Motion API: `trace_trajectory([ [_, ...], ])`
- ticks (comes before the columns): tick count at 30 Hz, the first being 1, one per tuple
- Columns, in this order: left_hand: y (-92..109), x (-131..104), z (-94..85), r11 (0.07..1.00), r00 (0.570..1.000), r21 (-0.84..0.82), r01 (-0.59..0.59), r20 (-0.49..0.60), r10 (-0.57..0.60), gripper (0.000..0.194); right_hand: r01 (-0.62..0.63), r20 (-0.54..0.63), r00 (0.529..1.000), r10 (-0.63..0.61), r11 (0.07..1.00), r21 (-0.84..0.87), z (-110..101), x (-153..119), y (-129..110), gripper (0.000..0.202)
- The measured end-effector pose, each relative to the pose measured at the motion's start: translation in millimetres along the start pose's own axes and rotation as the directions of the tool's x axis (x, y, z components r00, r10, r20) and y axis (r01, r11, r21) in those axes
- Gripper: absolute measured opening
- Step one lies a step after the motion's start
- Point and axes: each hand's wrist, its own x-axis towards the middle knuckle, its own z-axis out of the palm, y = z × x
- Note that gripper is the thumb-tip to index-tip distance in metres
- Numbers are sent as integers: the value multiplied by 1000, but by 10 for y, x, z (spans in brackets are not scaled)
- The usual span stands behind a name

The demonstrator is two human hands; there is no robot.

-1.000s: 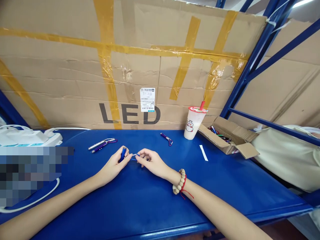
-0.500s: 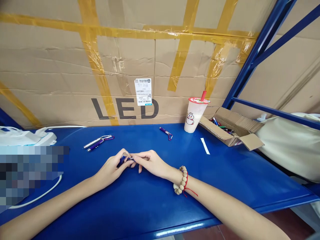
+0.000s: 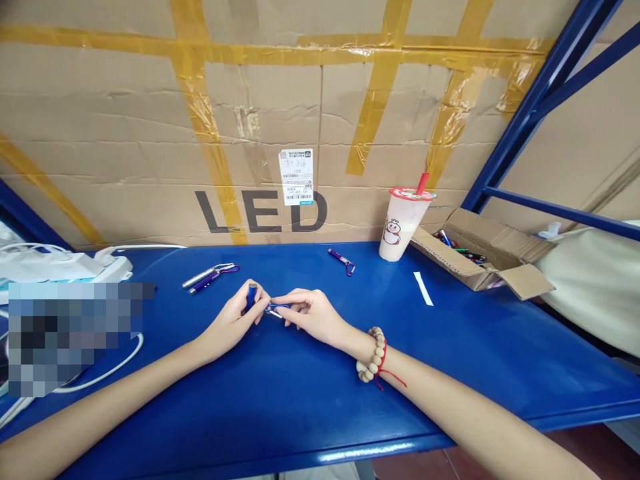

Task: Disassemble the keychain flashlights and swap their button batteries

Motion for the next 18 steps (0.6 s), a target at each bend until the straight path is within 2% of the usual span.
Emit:
trace_trajectory([
  [4,-6,-9,6,1000,1000,-11,-13,-23,13,24,-32,-9,999,33,999,36,1,7,27,32],
  [8,4,-12,14,1000,1000,-22,1,-28,-2,24,-77,-44,996,75,997,-26,-8,15,47,30],
  [14,-6,2,9,998,998,-52,42,-45,-45,24,-14,-166,986,-14,986,-163,-28,3,12,22],
  [18,-5,-1,7,998,998,-41,39,-39,-40,23,-13,-233,972,-41,974,-227,-44,-2,-2,17],
])
